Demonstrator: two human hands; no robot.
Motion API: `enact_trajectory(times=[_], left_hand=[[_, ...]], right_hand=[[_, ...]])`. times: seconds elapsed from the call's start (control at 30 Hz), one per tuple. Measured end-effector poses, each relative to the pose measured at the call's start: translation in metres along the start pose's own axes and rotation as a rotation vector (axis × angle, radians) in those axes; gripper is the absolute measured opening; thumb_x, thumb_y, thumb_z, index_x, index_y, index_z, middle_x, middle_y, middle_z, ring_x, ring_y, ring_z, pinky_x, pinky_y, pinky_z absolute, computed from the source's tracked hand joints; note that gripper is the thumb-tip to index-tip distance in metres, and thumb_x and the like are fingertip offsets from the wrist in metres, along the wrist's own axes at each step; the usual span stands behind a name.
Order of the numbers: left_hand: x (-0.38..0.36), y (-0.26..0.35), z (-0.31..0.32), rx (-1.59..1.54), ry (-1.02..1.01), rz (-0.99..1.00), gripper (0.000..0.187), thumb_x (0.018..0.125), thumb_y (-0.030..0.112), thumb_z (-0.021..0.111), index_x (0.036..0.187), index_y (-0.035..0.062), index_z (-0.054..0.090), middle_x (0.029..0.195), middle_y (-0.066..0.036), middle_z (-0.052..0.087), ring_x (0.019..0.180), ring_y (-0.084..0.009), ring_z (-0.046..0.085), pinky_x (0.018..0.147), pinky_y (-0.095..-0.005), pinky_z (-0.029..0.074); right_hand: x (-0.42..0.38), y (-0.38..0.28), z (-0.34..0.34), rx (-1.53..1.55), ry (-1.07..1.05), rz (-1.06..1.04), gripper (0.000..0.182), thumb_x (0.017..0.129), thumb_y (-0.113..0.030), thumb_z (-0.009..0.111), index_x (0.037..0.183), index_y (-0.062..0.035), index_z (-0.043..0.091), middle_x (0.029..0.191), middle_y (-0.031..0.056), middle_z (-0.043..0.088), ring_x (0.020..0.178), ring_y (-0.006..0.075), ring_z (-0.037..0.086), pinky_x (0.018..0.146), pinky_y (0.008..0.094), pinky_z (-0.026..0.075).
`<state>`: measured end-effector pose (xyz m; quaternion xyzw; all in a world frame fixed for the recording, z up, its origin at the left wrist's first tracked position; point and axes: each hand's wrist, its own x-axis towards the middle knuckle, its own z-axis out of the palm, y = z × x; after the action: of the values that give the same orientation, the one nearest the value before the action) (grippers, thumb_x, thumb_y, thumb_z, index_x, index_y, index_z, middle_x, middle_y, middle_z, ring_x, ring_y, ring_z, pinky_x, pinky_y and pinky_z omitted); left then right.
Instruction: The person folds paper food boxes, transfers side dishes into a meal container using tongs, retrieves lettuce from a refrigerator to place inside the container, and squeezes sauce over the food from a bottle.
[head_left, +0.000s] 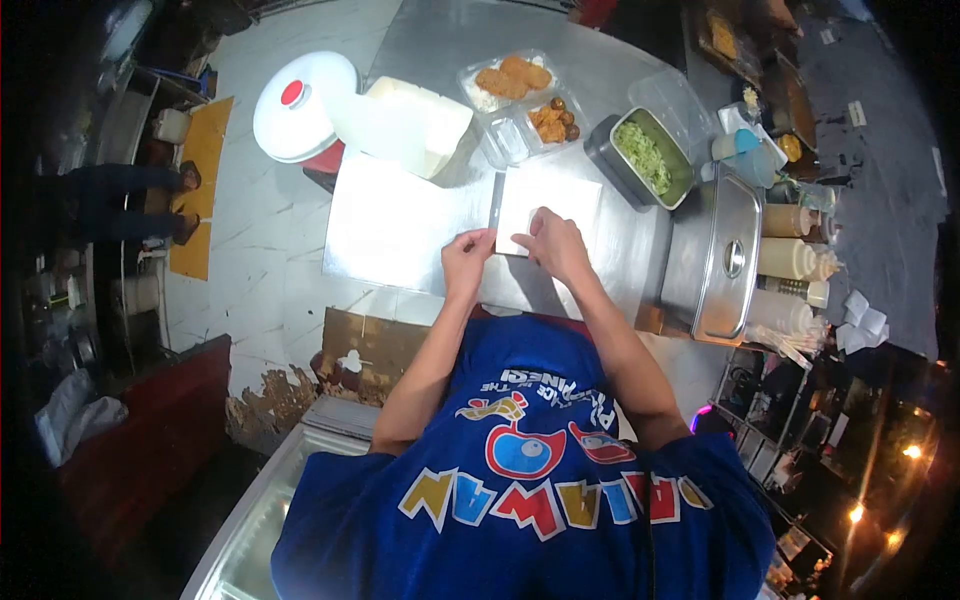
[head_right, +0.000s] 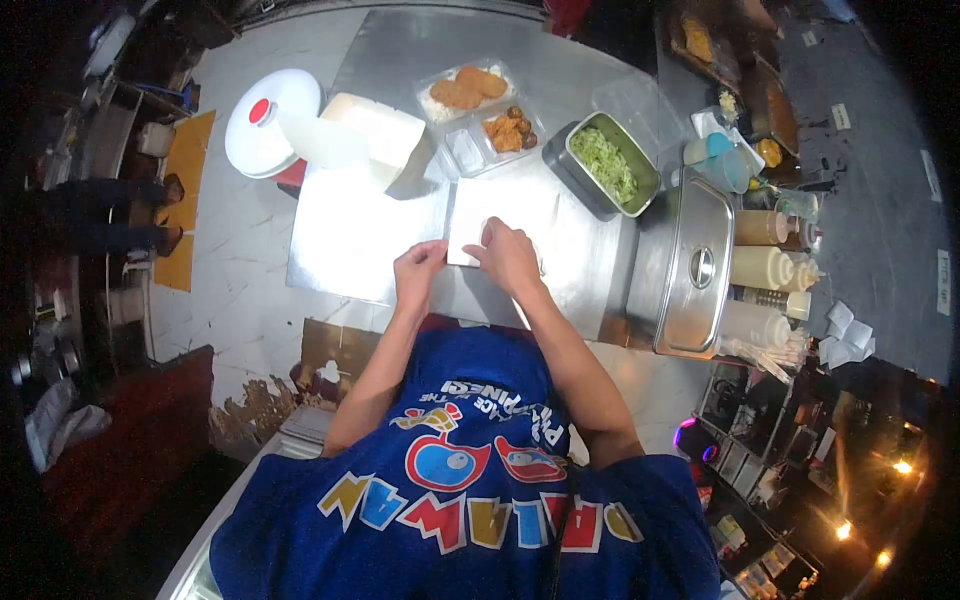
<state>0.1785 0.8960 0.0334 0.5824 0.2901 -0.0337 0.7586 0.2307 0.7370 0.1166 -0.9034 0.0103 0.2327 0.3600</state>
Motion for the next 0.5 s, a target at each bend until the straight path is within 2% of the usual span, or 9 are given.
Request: enact_trajectory(times=[0.03,0.17,0.23,0.33,0.37,0.4,0.43,0.47,0.5], left_hand=[[0.002,0.000,-0.001,0.033,-0.005,0.003,0.025,0.090,0.015,0.075,0.102,-0.0067,0.072,0.087,-0.007,0.071,0.075,-0.0113,0.064,0.069,-0.0247,0.053],[0.003,-0.003,-0.002,0.094,-0.018,0.055,0.026,0.090,0.016,0.074,0.102,-0.0078,0.072,0.086,-0.009,0.071,0.077,-0.0119,0.066,0.068,-0.0250,0.053],[0.005,-0.009,-0.001,0.107,0.007,0.094,0.022,0.089,0.014,0.075,0.097,-0.0066,0.073,0.086,-0.009,0.070,0.078,-0.0139,0.066,0.072,-0.0265,0.054],[-0.002,-0.001,-0.004,0.425,0.013,0.282,0.022,0.086,0.011,0.076,0.102,-0.0039,0.071,0.092,-0.009,0.069,0.079,-0.0165,0.065,0.075,-0.0294,0.054],[0.002,-0.014,-0.001,0.305,0.082,0.391,0.024,0.086,0.010,0.076,0.105,-0.0023,0.069,0.095,-0.009,0.067,0.080,-0.0175,0.065,0.075,-0.0310,0.054],[0.009,-0.029,0.003,0.175,0.139,0.501,0.027,0.085,0.009,0.076,0.109,-0.0007,0.068,0.097,-0.009,0.066,0.081,-0.0185,0.064,0.076,-0.0326,0.053],[0.007,-0.028,0.004,0.158,0.152,0.462,0.030,0.086,0.008,0.075,0.113,-0.0002,0.065,0.099,-0.010,0.066,0.081,-0.0169,0.063,0.074,-0.0298,0.053],[0.008,-0.025,0.003,0.150,0.163,0.414,0.034,0.086,0.007,0.073,0.118,0.0004,0.063,0.100,-0.010,0.066,0.081,-0.0153,0.062,0.072,-0.0270,0.052],[0.010,-0.016,0.007,0.183,0.110,0.412,0.029,0.087,0.006,0.072,0.115,-0.0004,0.063,0.099,-0.010,0.065,0.081,-0.0152,0.062,0.072,-0.0271,0.052]], right_hand=[[-0.001,0.002,0.000,0.017,0.014,-0.033,0.033,0.083,-0.026,0.078,0.080,-0.0006,0.058,0.063,0.0158,0.067,0.059,0.0283,0.070,0.061,0.0392,0.053],[0.000,0.014,0.003,0.117,-0.023,-0.065,0.027,0.085,-0.019,0.076,0.081,-0.0009,0.057,0.063,0.0144,0.067,0.059,0.0232,0.070,0.057,0.0353,0.054],[0.000,0.013,0.002,0.138,-0.049,-0.059,0.026,0.085,-0.019,0.076,0.082,-0.0009,0.057,0.063,0.0143,0.068,0.058,0.0234,0.070,0.057,0.0360,0.054],[0.003,0.021,0.008,0.059,-0.006,-0.122,0.026,0.086,-0.021,0.075,0.081,-0.0030,0.056,0.062,0.0128,0.067,0.057,0.0238,0.070,0.055,0.0379,0.054],[-0.001,0.014,0.005,0.121,-0.044,-0.024,0.025,0.085,-0.022,0.074,0.081,-0.0044,0.057,0.061,0.0130,0.067,0.057,0.0250,0.069,0.057,0.0389,0.054],[0.002,0.016,0.006,0.078,-0.063,-0.028,0.025,0.085,-0.023,0.074,0.082,-0.0049,0.057,0.062,0.0130,0.067,0.057,0.0252,0.070,0.058,0.0393,0.054],[0.007,0.026,0.011,-0.011,-0.002,-0.166,0.025,0.085,-0.022,0.074,0.082,-0.0048,0.057,0.063,0.0129,0.067,0.057,0.0248,0.070,0.057,0.0386,0.054],[0.008,0.028,0.011,0.042,-0.022,-0.164,0.025,0.089,-0.020,0.072,0.084,-0.0039,0.055,0.062,0.0096,0.067,0.051,0.0175,0.067,0.046,0.0323,0.051],[0.002,0.021,0.007,0.114,-0.046,-0.126,0.024,0.089,-0.020,0.072,0.085,-0.0039,0.055,0.063,0.0096,0.067,0.052,0.0176,0.067,0.046,0.0323,0.051]])
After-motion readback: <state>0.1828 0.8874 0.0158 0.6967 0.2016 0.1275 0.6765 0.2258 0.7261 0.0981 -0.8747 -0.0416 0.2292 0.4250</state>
